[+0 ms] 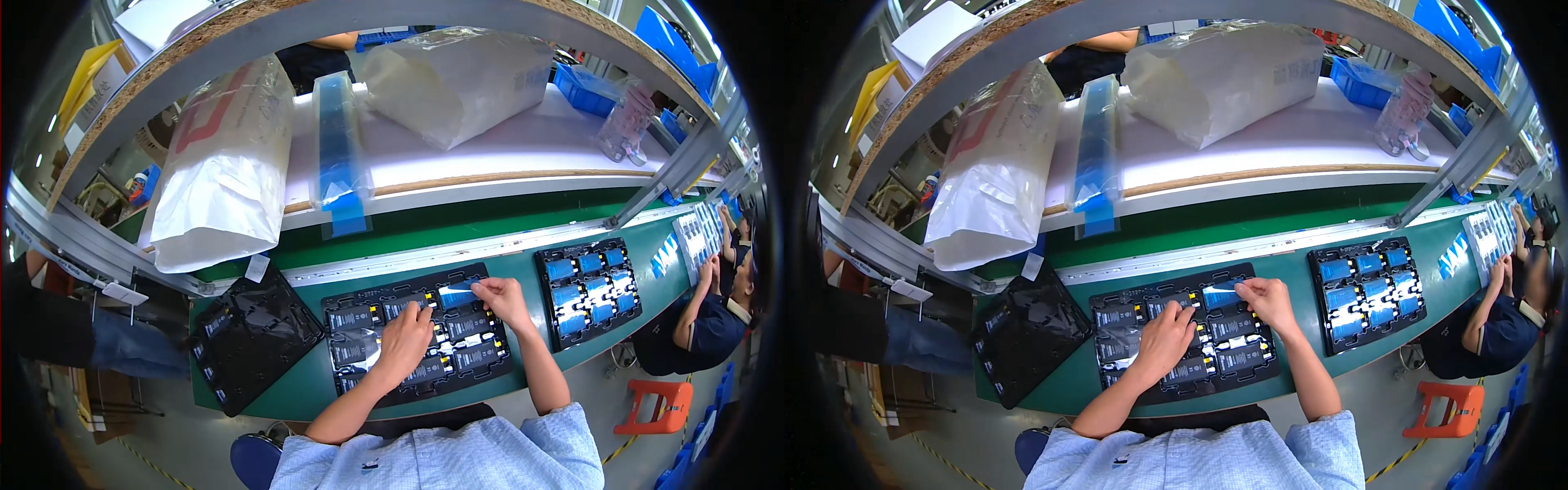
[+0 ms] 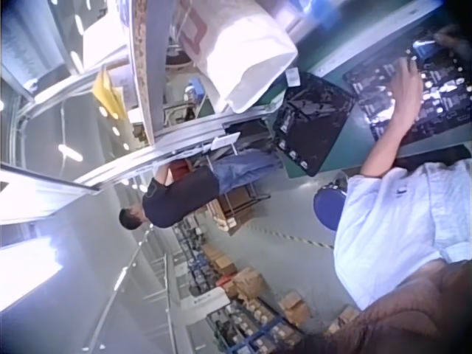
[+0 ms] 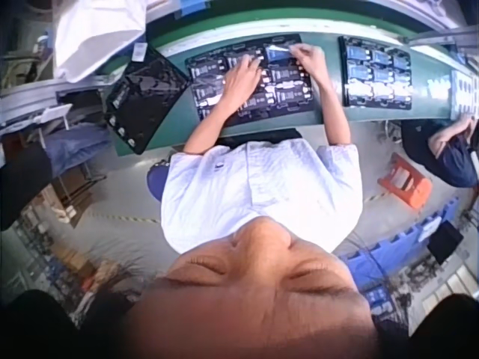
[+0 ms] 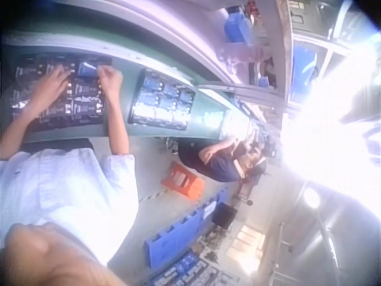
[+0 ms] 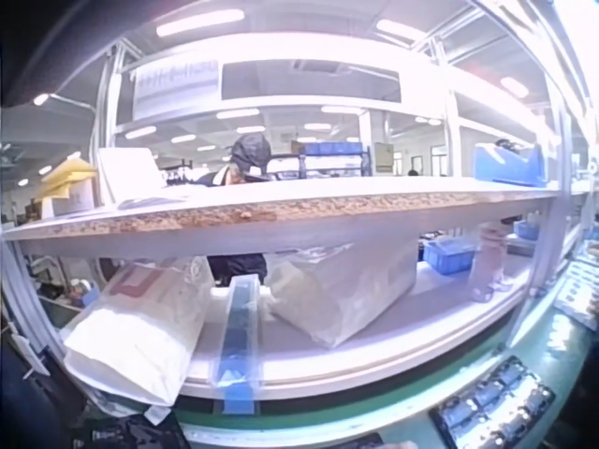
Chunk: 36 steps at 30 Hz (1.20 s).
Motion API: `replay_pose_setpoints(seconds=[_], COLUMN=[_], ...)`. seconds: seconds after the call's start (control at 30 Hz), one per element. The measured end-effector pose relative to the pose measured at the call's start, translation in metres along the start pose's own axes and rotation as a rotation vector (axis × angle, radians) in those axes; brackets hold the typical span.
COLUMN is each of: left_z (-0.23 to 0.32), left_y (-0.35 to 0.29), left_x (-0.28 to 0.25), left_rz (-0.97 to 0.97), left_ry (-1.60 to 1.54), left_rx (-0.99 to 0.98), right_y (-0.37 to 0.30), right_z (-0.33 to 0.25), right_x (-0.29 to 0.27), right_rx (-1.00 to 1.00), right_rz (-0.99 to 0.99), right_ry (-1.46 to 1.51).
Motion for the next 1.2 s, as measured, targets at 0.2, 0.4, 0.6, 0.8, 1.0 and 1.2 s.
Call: replay_pose_setpoints(seconds=[0.2,0.4,0.6,0.8,1.0,1.2], left_z=[-0.002,-0.001,0.000,0.006,0.005,0.008], left_y=[0.002,0.003,0.004,0.005,0.007,0.008], left_x=[0.003,0.004,0.004,0.002,0.008,0.014], left_rz=[-0.003,-0.012,-0.027,-0.119,-0.179,-0.179], left_ry=[0.012,0.017,0.032,0.127,0.154,0.165], left_rx=[0.007,0.007,-0.004,0.058,0.046,0.056], right_y=[-0.003,-0.004,-0.004,-0.004,-0.007,-0.016], right_z=[-0.007,-0.008,-0.013,-0.014,-0.022,-0.040], right_x=[0.000,-0.001,-0.001,0.000,0.002,0.005], right_rx=[0.011,0.011,-0.003,-0.024,-0.059,-0.173], right_rz=[0.005,0.016,0.012,0.040,0.127,0.209], right_ry=[-0.028,-0.069,-0.079,-0.147,-0.328,-0.612])
Point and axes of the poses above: each hand's wrist, its own y-axis towards the middle knuckle, its own x-axis out of the palm, z = x × y, the point moved 4 cm from there along y, towards the middle knuckle, and after that the axes turned 7 degrees about -y, right-handed, at the moved point
